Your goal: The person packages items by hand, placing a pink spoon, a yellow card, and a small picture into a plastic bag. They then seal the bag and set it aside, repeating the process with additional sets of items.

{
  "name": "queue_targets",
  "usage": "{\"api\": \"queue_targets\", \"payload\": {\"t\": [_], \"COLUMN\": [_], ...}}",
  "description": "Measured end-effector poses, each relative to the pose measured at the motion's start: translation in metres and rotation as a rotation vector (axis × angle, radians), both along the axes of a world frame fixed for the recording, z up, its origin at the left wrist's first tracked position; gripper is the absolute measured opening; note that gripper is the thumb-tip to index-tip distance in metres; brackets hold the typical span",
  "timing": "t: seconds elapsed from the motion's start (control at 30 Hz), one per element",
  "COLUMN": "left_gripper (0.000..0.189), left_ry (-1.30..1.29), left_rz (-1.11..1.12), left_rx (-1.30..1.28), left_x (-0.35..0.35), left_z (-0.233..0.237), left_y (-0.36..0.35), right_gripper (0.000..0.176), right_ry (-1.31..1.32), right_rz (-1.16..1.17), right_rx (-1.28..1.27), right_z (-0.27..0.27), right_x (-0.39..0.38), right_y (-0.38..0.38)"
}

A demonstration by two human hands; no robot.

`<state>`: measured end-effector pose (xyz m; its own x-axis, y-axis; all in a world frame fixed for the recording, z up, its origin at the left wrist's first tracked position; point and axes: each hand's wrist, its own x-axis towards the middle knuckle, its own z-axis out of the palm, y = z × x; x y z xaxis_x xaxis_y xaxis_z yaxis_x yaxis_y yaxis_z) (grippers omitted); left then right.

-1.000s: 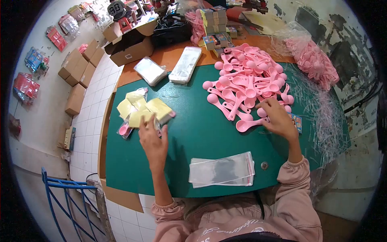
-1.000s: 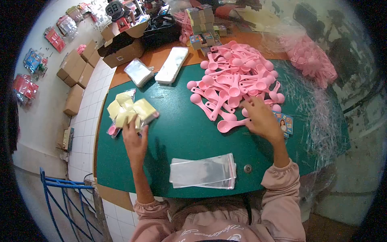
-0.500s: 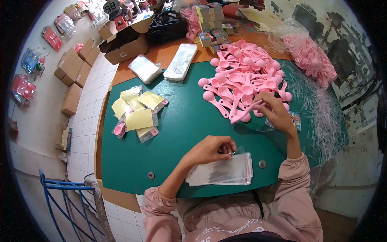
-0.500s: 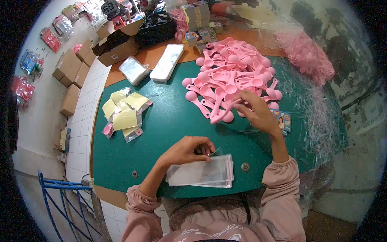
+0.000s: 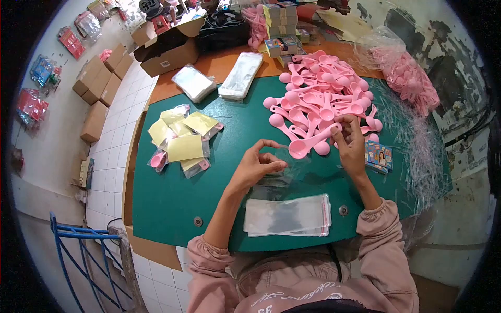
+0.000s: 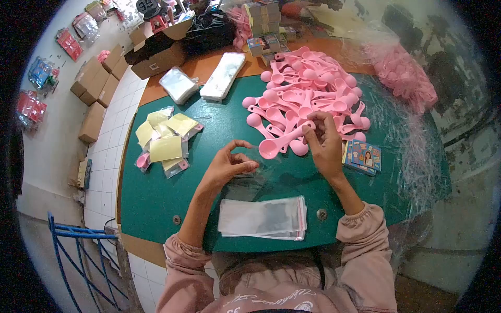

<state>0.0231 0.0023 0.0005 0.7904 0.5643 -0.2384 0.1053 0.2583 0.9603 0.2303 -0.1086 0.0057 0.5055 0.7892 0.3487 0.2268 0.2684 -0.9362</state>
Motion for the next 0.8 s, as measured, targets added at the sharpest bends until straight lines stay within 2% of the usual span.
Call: {"api": "queue_targets", "payload": {"t": [0.1, 0.3, 0.37, 0.4, 0.47, 0.53, 0.57, 0.67, 0.73, 0.77, 0.8], "left_gripper": [0.043, 0.044, 0.045, 0.045, 0.036, 0.032, 0.031, 0.035, 0.034, 0.034, 0.034], "left_ry": [0.015, -0.007, -0.04, -0.041, -0.119, -0.044, 0.029, -0.034, -0.036, -0.038, -0.04], "left_rz": [-0.006, -0.033, -0.03, -0.032, -0.086, -0.135, -0.184, -0.265, -0.213, -0.161, -0.164], "left_rx": [0.063, -0.017, 0.032, 0.032, 0.081, 0.06, 0.039, -0.021, -0.045, -0.071, -0.069], "left_x": [0.001, 0.003, 0.007, 0.007, 0.008, 0.005, 0.004, 0.001, 0.002, 0.003, 0.002], "left_z": [-0.001, 0.001, -0.004, -0.004, -0.004, 0.0, 0.002, 0.006, 0.005, 0.004, 0.002], "left_y": [-0.001, -0.004, -0.006, -0.007, -0.009, -0.007, -0.006, -0.008, -0.009, -0.009, -0.008], "right_gripper": [0.02, 0.021, 0.02, 0.02, 0.02, 0.022, 0.022, 0.02, 0.029, 0.029, 0.037], "right_ry": [-0.01, -0.079, -0.126, -0.02, -0.009, 0.043, 0.043, 0.06, 0.027, 0.026, -0.116], "right_rz": [-0.057, -0.004, 0.119, 0.169, 0.195, 0.202, 0.2, 0.158, 0.352, 0.349, 0.426], "right_rx": [0.023, 0.028, -0.091, -0.094, -0.103, -0.133, -0.135, -0.063, -0.085, -0.085, -0.043], "right_z": [0.0, -0.003, -0.007, -0.004, -0.007, -0.01, -0.009, -0.008, -0.012, -0.011, -0.003], "right_x": [-0.005, -0.018, -0.02, -0.029, -0.032, -0.03, -0.028, -0.026, -0.025, -0.027, -0.033], "right_y": [0.0, -0.001, -0.002, -0.002, -0.001, 0.0, 0.0, -0.002, -0.003, -0.005, -0.006]}}
